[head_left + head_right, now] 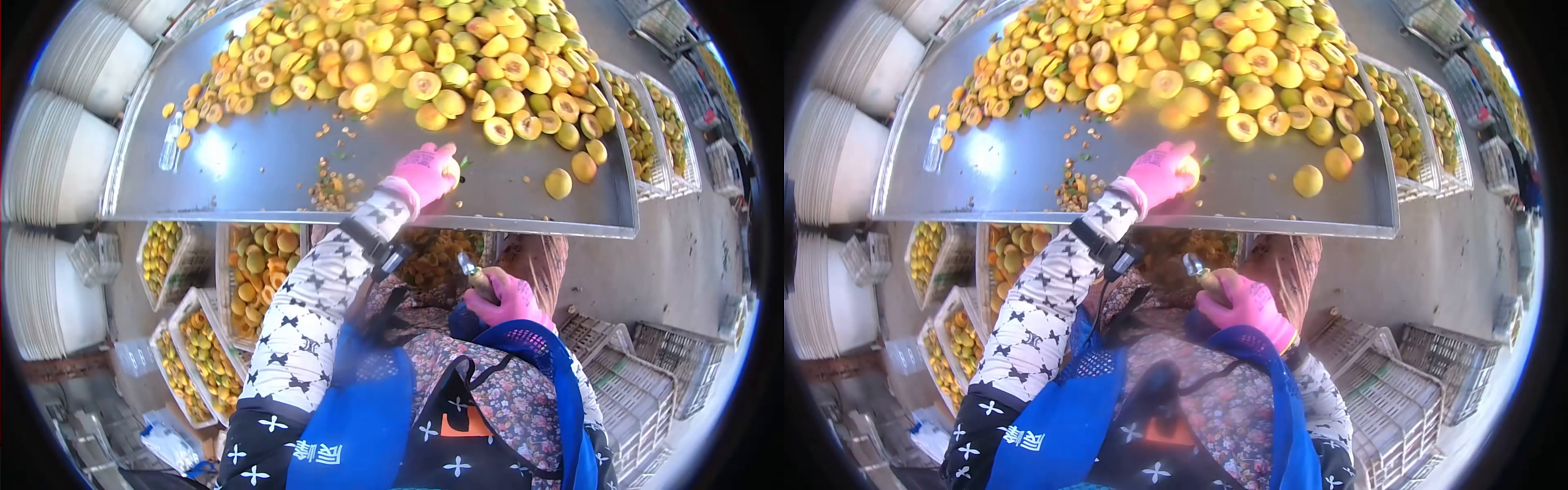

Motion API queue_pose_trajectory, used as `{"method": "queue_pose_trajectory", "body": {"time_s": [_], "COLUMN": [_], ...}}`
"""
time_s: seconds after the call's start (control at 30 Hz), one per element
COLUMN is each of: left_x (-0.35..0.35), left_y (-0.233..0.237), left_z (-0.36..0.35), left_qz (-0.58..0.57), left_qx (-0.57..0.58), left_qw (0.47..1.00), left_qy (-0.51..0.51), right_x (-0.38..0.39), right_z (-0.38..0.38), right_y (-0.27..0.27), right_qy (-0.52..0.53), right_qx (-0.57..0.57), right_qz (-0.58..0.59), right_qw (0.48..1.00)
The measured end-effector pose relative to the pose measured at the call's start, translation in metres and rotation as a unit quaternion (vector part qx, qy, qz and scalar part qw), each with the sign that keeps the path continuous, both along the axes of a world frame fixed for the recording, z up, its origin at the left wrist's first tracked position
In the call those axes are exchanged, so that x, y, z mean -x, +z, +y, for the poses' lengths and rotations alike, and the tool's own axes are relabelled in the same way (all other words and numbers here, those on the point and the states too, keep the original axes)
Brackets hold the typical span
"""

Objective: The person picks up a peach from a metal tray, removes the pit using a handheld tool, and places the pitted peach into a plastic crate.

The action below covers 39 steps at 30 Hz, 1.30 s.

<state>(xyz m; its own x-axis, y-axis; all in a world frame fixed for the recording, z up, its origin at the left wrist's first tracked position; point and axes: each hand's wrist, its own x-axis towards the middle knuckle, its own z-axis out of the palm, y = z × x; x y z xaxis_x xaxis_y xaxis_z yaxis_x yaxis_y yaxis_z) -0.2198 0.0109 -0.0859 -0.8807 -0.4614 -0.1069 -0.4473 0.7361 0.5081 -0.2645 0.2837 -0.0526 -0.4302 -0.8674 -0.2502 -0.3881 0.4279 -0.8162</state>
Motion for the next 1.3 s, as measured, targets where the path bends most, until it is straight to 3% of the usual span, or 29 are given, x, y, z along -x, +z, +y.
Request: {"method": "queue_pose_trajectory", "body": {"time_s": [0.07, 0.13, 0.17, 0.2, 0.3, 0.33, 0.43, 0.47, 0.53, 0.6, 0.67, 0.77, 0.83, 0.87, 0.9, 0.97, 1.07, 1.3], "left_x": [-0.004, -0.026, -0.035, -0.043, -0.061, -0.066, -0.078, -0.083, -0.092, -0.090, -0.078, -0.083, -0.090, -0.094, -0.094, -0.096, -0.097, -0.093], "left_y": [0.021, 0.002, -0.002, 0.013, 0.052, 0.061, 0.061, 0.056, 0.049, 0.050, 0.056, 0.033, 0.036, 0.039, 0.052, 0.062, 0.061, 0.058], "left_z": [0.004, -0.001, -0.004, 0.006, 0.043, 0.055, 0.082, 0.083, 0.090, 0.102, 0.114, 0.116, 0.109, 0.102, 0.099, 0.095, 0.098, 0.104], "left_qz": [-0.082, 0.013, 0.064, 0.164, 0.272, 0.265, 0.282, 0.296, 0.319, 0.358, 0.413, 0.398, 0.403, 0.405, 0.396, 0.445, 0.452, 0.445], "left_qx": [-0.092, -0.273, -0.353, -0.503, -0.567, -0.564, -0.637, -0.650, -0.384, -0.369, -0.603, -0.518, -0.430, -0.379, -0.414, -0.540, -0.535, -0.564], "left_qw": [0.991, 0.961, 0.928, 0.834, 0.762, 0.767, 0.696, 0.685, 0.862, 0.851, 0.654, 0.735, 0.796, 0.825, 0.792, 0.668, 0.688, 0.660], "left_qy": [-0.046, 0.053, 0.102, 0.159, 0.155, 0.151, 0.174, 0.142, 0.086, 0.105, 0.196, 0.181, 0.135, 0.113, 0.211, 0.252, 0.191, 0.220], "right_x": [0.013, 0.018, 0.016, 0.017, 0.012, 0.008, 0.005, 0.002, -0.002, -0.006, -0.004, -0.003, -0.010, -0.017, -0.016, -0.020, -0.017, -0.013], "right_z": [0.005, 0.002, -0.003, -0.011, -0.041, -0.052, -0.068, -0.070, -0.073, -0.074, -0.075, -0.069, -0.052, -0.046, -0.039, -0.039, -0.049, -0.054], "right_y": [0.003, 0.010, 0.004, -0.005, -0.004, 0.002, 0.021, 0.025, 0.023, 0.019, 0.010, 0.013, 0.029, 0.042, 0.049, 0.028, 0.012, 0.007], "right_qy": [-0.031, -0.080, -0.131, -0.155, -0.173, -0.166, -0.097, -0.082, -0.077, -0.080, -0.089, -0.032, 0.138, 0.190, 0.198, 0.108, 0.043, 0.085], "right_qx": [0.018, 0.022, 0.070, 0.105, 0.218, 0.256, 0.210, 0.209, 0.151, 0.121, 0.124, 0.200, 0.227, 0.266, 0.153, 0.168, 0.238, 0.208], "right_qz": [-0.048, -0.107, -0.140, -0.172, -0.216, -0.220, -0.120, -0.174, -0.139, -0.118, -0.112, -0.078, -0.152, -0.131, -0.133, 0.094, 0.218, 0.280], "right_qw": [0.998, 0.991, 0.979, 0.967, 0.936, 0.926, 0.965, 0.959, 0.976, 0.982, 0.982, 0.976, 0.952, 0.936, 0.959, 0.975, 0.945, 0.933]}}
